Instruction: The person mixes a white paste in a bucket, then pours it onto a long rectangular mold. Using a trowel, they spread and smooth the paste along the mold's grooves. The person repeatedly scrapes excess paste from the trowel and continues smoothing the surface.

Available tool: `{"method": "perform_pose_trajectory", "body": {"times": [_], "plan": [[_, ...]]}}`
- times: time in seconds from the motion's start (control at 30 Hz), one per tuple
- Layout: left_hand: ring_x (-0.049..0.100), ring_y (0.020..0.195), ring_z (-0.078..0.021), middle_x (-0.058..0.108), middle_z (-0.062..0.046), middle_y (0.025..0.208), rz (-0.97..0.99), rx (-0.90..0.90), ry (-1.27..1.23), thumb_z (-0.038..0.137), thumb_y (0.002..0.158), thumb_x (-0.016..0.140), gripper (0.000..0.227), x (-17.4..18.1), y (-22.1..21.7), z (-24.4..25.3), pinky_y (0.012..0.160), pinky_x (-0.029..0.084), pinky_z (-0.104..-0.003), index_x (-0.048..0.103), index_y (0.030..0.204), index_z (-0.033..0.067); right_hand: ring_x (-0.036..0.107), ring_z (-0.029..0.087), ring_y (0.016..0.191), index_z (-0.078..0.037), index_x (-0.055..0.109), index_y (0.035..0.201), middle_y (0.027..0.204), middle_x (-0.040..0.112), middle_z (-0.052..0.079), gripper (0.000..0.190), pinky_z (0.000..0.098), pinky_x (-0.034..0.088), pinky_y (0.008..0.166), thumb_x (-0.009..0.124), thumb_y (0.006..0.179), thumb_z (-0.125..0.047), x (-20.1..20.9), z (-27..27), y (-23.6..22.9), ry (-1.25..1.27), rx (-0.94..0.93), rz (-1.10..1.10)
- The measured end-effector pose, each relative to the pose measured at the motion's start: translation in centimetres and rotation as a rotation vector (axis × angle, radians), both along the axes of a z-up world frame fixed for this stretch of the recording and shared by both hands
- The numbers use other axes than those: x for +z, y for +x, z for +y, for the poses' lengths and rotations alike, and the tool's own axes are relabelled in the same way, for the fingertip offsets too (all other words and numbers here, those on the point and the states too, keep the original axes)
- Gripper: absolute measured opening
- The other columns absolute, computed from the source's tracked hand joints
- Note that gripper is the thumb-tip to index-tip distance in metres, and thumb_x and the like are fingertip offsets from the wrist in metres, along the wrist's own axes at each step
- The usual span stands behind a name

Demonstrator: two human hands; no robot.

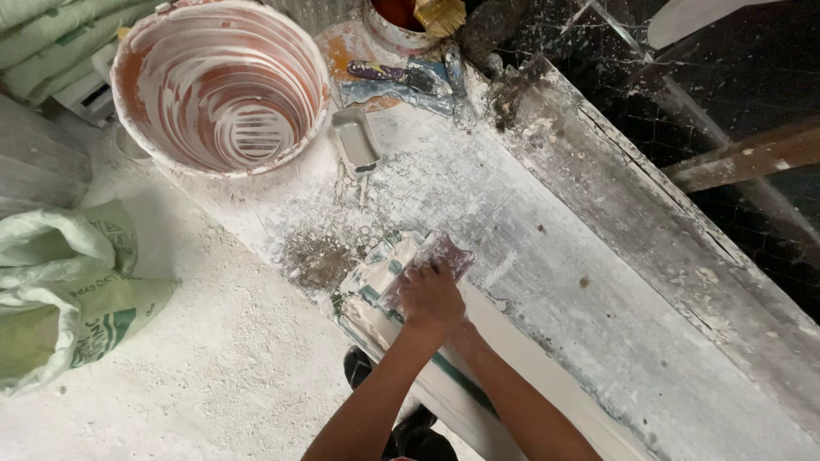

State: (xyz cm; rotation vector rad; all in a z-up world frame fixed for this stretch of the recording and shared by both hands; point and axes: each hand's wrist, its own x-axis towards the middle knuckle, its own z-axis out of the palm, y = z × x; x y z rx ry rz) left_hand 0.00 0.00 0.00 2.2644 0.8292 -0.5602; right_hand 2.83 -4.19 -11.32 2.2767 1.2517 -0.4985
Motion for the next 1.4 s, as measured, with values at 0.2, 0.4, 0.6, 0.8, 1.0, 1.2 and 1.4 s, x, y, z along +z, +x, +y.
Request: {"method": "perform_pose_trajectory", "body": {"times": [0.2,0.4,0.6,0.8,1.0,1.2,1.4], "plan": [[0.034,0.143,-0.0497,0.036,-0.031,0.156,0.017,0.052,-0.059,0.041,0.102,0.045,0.073,1.6,-0.6,2.6,0.118,0.028,-0.059,0.022,0.16,0.0029,0.041,0.026,0.138,-0.01,0.05,0.146,0.145,0.054,0.011,0.047,0.0426,0.028,0.115,0.046,0.105,-0.034,-7.7,-4.8,2.8,0.611,0.189,0.173],[0.034,0.144,-0.0487,0.04,-0.03,0.153,0.038,0.002,-0.067,0.046,0.1,0.049,0.074,2.7,-0.9,1.5,0.118,0.029,-0.058,0.028,0.156,0.0024,0.041,0.03,0.138,-0.018,0.047,0.144,0.139,0.054,0.01,0.045,0.0442,0.031,0.119,0.043,0.106,-0.041,-9.0,-4.7,1.9,0.973,-0.202,1.0],[0.041,0.14,-0.0446,0.044,-0.029,0.149,0.014,0.039,-0.058,0.048,0.096,0.053,0.076,2.1,-0.4,2.7,0.112,0.036,-0.057,0.031,0.155,0.0052,0.043,0.03,0.136,-0.013,0.041,0.15,0.138,0.053,0.013,0.049,0.045,0.032,0.119,0.04,0.107,-0.039,-8.2,-2.7,2.0,1.472,-0.865,2.17],[0.045,0.135,-0.0431,0.05,-0.026,0.146,-0.002,0.035,-0.021,0.05,0.093,0.056,0.079,1.0,-0.4,1.6,0.111,0.037,-0.057,0.032,0.155,0.0068,0.044,0.029,0.134,-0.012,0.039,0.151,0.136,0.053,0.013,0.051,0.0441,0.033,0.118,0.04,0.107,-0.036,-11.7,-4.5,2.4,1.474,-1.113,2.033],[0.048,0.133,-0.0416,0.052,-0.027,0.144,-0.03,-0.061,-0.026,0.054,0.094,0.055,0.087,0.9,-0.5,-4.1,0.107,0.039,-0.057,0.029,0.155,-0.0017,0.046,0.028,0.132,-0.01,0.036,0.153,0.134,0.053,0.013,0.052,0.0433,0.034,0.118,0.04,0.106,-0.033,-12.4,-13.7,2.2,1.424,-1.121,1.99],[0.052,0.128,-0.0426,0.056,-0.027,0.139,-0.094,-0.113,-0.038,0.053,0.092,0.057,0.089,1.2,0.1,-12.2,0.104,0.041,-0.059,0.029,0.153,-0.0057,0.048,0.027,0.13,-0.009,0.033,0.154,0.132,0.053,0.013,0.054,0.0424,0.035,0.117,0.039,0.105,-0.03,-11.0,-22.2,2.5,1.502,-0.987,2.187],[0.057,0.124,-0.0409,0.062,-0.026,0.132,-0.088,-0.135,-0.034,0.052,0.091,0.056,0.085,1.9,0.7,-23.4,0.102,0.044,-0.058,0.035,0.151,-0.0044,0.047,0.029,0.127,-0.009,0.032,0.155,0.128,0.054,0.013,0.056,0.0443,0.036,0.114,0.037,0.106,-0.036,-8.6,-32.1,2.4,1.636,-0.909,2.475]]}}
